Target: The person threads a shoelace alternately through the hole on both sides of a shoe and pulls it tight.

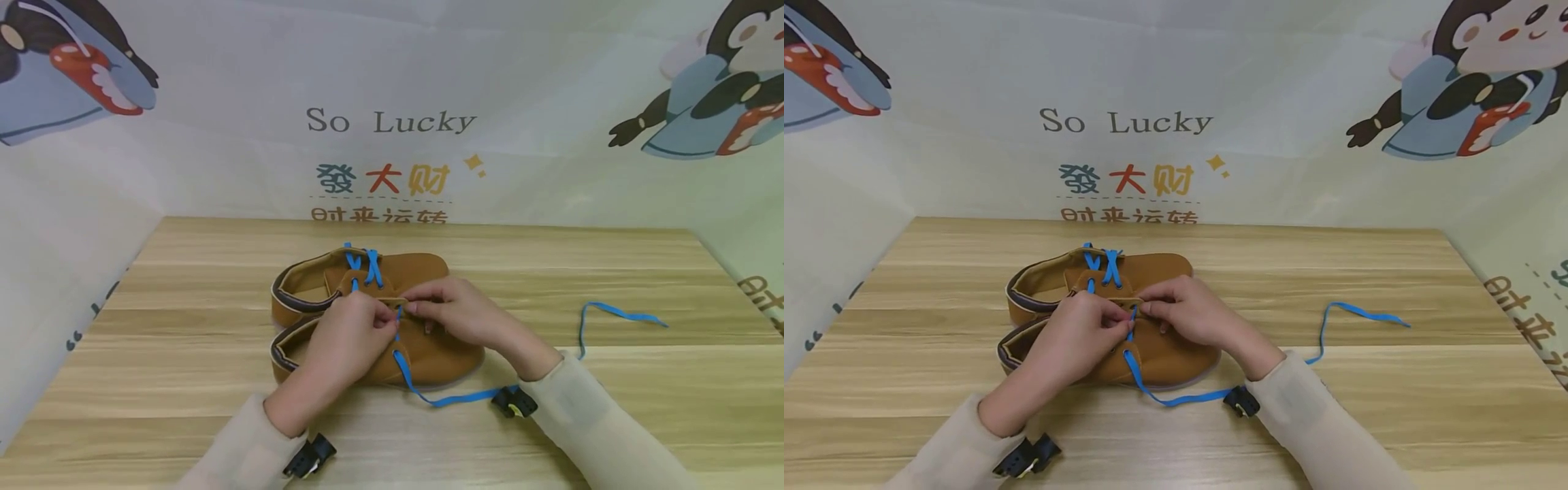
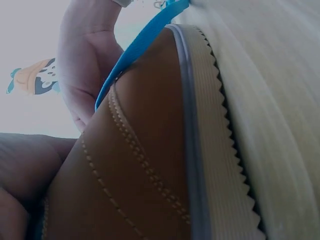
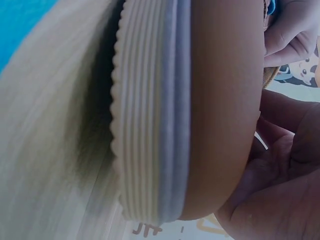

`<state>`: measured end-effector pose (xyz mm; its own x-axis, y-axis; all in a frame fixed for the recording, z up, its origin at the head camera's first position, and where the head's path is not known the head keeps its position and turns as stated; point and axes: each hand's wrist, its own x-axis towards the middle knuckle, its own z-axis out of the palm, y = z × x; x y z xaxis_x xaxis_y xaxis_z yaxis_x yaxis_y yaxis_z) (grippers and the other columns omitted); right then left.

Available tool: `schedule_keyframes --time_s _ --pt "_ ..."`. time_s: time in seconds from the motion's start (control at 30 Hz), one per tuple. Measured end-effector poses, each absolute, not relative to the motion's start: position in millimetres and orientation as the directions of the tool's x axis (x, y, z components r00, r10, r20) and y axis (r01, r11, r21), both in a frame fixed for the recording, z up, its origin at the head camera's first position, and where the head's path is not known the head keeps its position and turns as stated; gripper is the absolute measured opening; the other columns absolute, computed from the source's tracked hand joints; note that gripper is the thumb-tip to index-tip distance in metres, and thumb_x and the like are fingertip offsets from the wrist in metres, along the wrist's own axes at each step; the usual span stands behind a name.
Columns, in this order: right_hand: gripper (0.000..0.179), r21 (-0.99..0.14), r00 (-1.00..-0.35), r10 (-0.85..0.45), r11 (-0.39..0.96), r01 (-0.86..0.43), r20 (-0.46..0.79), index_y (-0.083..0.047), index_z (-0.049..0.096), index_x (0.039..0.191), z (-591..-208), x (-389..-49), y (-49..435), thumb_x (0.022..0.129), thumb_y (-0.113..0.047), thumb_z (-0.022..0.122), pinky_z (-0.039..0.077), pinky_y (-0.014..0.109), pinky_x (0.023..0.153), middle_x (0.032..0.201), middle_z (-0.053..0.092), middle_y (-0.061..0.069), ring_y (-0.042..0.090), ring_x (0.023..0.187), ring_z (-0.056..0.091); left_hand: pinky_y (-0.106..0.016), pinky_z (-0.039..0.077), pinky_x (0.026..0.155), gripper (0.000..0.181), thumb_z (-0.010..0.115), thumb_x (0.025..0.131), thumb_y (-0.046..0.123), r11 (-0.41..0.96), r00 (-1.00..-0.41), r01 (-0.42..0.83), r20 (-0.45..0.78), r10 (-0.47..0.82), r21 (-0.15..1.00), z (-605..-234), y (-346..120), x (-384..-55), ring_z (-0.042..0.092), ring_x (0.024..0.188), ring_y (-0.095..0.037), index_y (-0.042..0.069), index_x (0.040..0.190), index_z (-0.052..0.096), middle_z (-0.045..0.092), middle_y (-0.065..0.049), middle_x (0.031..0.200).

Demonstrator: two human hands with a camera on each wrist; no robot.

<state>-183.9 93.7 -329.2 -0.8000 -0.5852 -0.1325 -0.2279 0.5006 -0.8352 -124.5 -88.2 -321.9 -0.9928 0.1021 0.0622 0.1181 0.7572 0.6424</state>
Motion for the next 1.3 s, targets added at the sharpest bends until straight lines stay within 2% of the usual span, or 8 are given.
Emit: schedule_keyframes --time_s 0.13,0.47,0.7,0.8,0.97,1.17,1.3 --pt "0.027 -0.834 -0.799 -0.585 0.503 -0.224 -0.138 -0.006 0.072 0.123 -327.6 -184.5 94.7 0.102 -0.016 0.059 0.048 0.025 0.064 0.081 0.068 0.004 0.012 0.069 0.059 -0.023 0.047 0.057 0.015 0.07 0.088 0.008 0.757 -0.995 0.099 0.051 0.087 0.645 -321.8 -88.0 -125.6 0.062 0.063 -0.007 0.012 0.079 0.081 0.073 0.004 0.07" --pt "0.026 -0.83 -0.792 -0.596 0.503 -0.239 -0.133 -0.006 0.073 0.121 -326.4 -185.7 95.7 0.101 -0.016 0.06 0.044 0.023 0.06 0.078 0.068 0.003 0.011 0.068 0.059 -0.023 0.042 0.051 0.022 0.068 0.084 0.006 0.766 -0.997 0.08 0.037 0.073 0.638 -319.1 -89.1 -125.8 0.056 0.055 -0.009 0.013 0.066 0.076 0.068 0.005 0.06" --pt "0.025 -0.817 -0.769 -0.63 0.497 -0.291 -0.109 -0.007 0.073 0.12 -325.1 -186.2 97.6 0.102 -0.018 0.06 0.048 0.025 0.064 0.079 0.069 0.003 0.012 0.069 0.059 -0.024 0.043 0.051 0.02 0.068 0.086 0.008 0.768 -0.997 0.081 0.052 0.062 0.635 -319.9 -88.2 -124.8 0.056 0.054 -0.009 0.013 0.069 0.077 0.068 0.005 0.06" --pt "0.026 -0.817 -0.755 -0.648 0.486 -0.309 -0.1 -0.009 0.074 0.111 -324.0 -186.5 99.8 0.105 -0.024 0.054 0.048 0.027 0.064 0.076 0.067 0.003 0.015 0.067 0.058 -0.025 0.041 0.049 0.021 0.068 0.087 0.009 0.771 -0.996 0.084 0.057 0.062 0.632 -319.8 -87.1 -123.9 0.055 0.052 -0.009 0.014 0.068 0.076 0.065 0.007 0.056" --pt "0.031 -0.838 -0.798 -0.593 0.484 -0.251 -0.104 -0.009 0.072 0.095 -325.9 -184.6 96.4 0.107 -0.028 0.051 0.043 0.025 0.061 0.072 0.063 0.002 0.017 0.063 0.052 -0.024 0.037 0.046 0.025 0.068 0.088 0.01 0.777 -0.995 0.096 0.068 0.068 0.622 -320.7 -85.8 -123.9 0.051 0.048 -0.009 0.015 0.064 0.074 0.058 0.008 0.051" --pt "0.02 -0.864 -0.845 -0.519 0.477 -0.162 -0.128 -0.009 0.077 0.099 -331.0 -184.4 89.4 0.101 -0.022 0.062 0.044 0.025 0.066 0.081 0.066 -0.001 0.014 0.072 0.055 -0.024 0.04 0.048 0.02 0.069 0.09 0.012 0.797 -0.995 0.1 0.077 0.067 0.595 -322.2 -85.9 -124.4 0.056 0.054 -0.009 0.013 0.072 0.078 0.065 0.007 0.058" --pt "0.017 -0.87 -0.852 -0.514 0.462 -0.173 -0.104 -0.008 0.078 0.099 -332.6 -183.9 86.8 0.099 -0.018 0.065 0.046 0.024 0.066 0.085 0.068 0.001 0.014 0.073 0.055 -0.024 0.033 0.048 0.033 0.067 0.096 0.019 0.806 -0.993 0.108 0.032 0.11 0.581 -315.9 -89.5 -122.0 0.047 0.05 -0.009 0.015 0.064 0.072 0.052 0.008 0.051"
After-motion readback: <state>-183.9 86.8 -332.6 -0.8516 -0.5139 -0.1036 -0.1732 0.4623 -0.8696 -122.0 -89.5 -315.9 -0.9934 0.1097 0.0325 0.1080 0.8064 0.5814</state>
